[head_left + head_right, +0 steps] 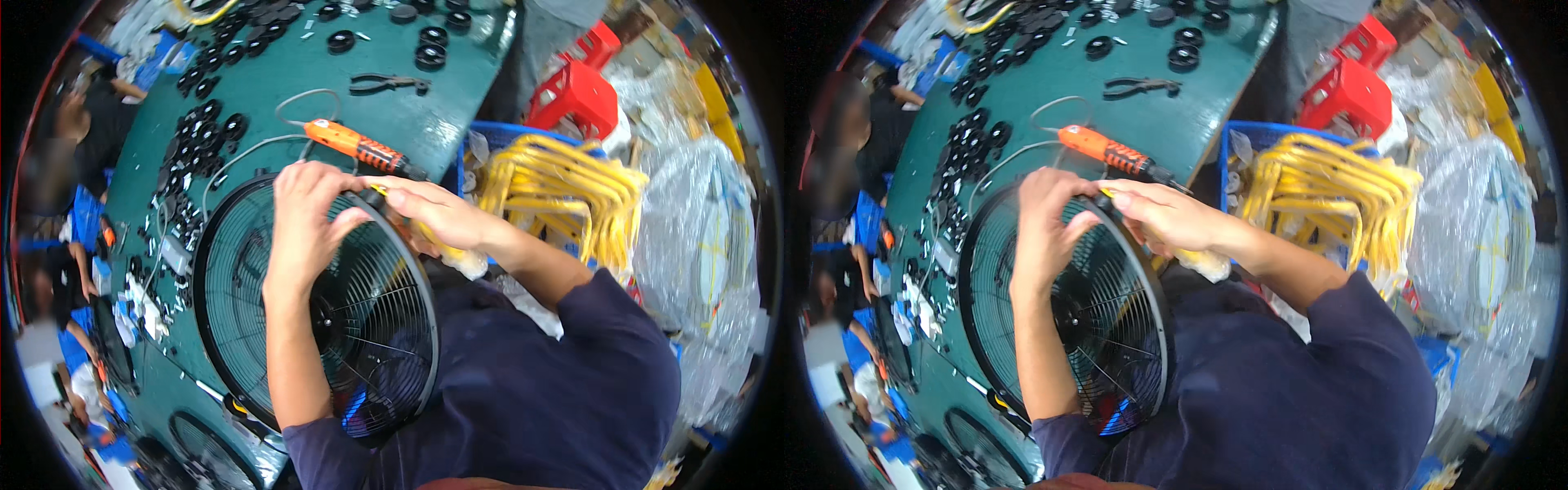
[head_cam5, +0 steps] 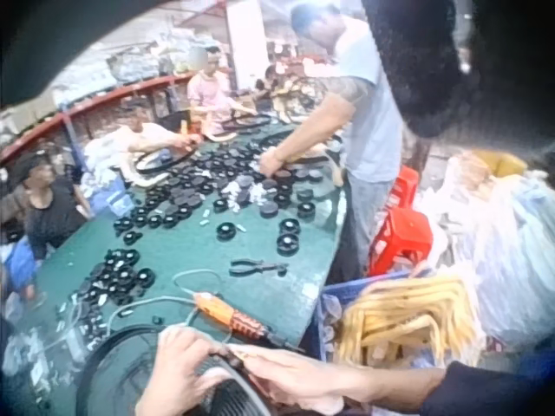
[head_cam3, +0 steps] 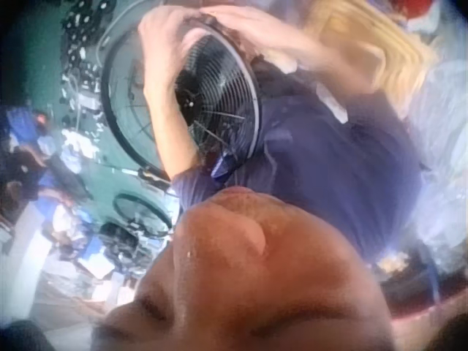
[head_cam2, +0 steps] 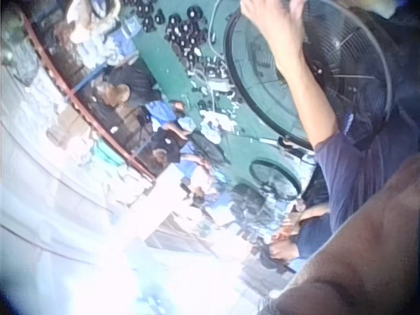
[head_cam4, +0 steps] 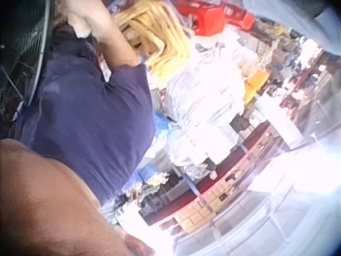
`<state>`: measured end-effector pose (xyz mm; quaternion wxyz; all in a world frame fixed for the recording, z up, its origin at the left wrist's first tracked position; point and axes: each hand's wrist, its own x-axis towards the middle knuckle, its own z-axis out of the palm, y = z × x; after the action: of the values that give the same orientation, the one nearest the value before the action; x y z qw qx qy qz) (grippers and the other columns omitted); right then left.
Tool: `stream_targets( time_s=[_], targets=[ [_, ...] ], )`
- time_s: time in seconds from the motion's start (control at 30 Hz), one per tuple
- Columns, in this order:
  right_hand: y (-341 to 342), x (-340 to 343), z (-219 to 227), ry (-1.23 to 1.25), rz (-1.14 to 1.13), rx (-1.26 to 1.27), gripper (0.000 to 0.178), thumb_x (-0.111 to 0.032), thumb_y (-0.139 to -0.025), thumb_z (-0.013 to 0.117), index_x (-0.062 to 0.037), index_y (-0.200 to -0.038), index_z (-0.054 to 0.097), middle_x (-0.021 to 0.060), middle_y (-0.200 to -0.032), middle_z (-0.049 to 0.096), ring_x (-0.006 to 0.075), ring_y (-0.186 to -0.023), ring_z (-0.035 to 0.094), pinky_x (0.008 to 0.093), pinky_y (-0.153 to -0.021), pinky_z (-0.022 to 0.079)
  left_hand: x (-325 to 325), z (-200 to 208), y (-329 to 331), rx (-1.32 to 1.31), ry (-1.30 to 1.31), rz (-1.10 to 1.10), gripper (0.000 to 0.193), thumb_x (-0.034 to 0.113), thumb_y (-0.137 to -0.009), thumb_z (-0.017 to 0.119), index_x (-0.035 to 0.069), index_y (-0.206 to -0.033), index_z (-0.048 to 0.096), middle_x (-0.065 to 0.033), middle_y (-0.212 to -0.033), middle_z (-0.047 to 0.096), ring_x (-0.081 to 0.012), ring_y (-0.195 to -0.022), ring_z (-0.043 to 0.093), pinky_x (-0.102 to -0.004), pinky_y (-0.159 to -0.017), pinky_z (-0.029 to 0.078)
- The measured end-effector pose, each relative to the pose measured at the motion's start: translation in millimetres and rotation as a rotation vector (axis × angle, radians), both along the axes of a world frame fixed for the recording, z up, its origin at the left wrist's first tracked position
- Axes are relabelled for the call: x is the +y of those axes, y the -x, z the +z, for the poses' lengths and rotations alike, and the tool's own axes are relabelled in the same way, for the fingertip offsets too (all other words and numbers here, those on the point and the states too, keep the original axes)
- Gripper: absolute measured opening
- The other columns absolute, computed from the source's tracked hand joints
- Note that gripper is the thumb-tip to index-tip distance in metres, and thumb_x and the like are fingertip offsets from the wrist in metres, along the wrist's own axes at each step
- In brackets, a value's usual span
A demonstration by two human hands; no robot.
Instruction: The person is assembling an industrial fan by attaching the guard and other components.
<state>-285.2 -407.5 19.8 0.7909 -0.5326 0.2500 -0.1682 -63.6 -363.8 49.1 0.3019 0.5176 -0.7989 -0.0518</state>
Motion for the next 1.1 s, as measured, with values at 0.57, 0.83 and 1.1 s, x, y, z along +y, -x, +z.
stream_targets(
  time_s=[0.57,0.83,1.1],
  targets=[
    [-19,25,-34,0.426,-0.081,-0.078,0.057,-0.042,-0.107,0.040,-0.0013,-0.147,0.044,-0.0004,-0.070,0.055,0.0075,-0.051,0.049,0.0225,-0.049,0.040,44,-3,-11,0.026,0.031,0.143,0.041,0.040,-0.067,0.080,0.011,-0.093,0.068,-0.0051,-0.090,0.059,-0.0282,-0.100,0.055,-0.0447,-0.100,0.039],
    [-76,-53,-1,0.504,-0.059,-0.026,0.043,-0.030,-0.106,0.045,0.0009,-0.130,0.061,0.0059,-0.096,0.064,0.0106,-0.079,0.059,0.0237,-0.068,0.049,49,-19,-17,0.010,0.107,0.158,0.048,0.048,-0.068,0.078,0.009,-0.091,0.064,-0.0087,-0.091,0.057,-0.0302,-0.099,0.054,-0.0437,-0.096,0.041],
    [-299,-165,-35,0.767,0.027,0.162,0.059,-0.021,-0.088,0.068,0.0068,-0.137,0.050,0.0146,-0.107,0.068,0.0185,-0.081,0.068,0.0311,-0.072,0.056,51,-26,-14,-0.022,0.104,0.161,0.049,0.052,-0.067,0.077,0.010,-0.089,0.064,-0.0062,-0.089,0.059,-0.0267,-0.098,0.057,-0.0411,-0.094,0.042]
  ],
)
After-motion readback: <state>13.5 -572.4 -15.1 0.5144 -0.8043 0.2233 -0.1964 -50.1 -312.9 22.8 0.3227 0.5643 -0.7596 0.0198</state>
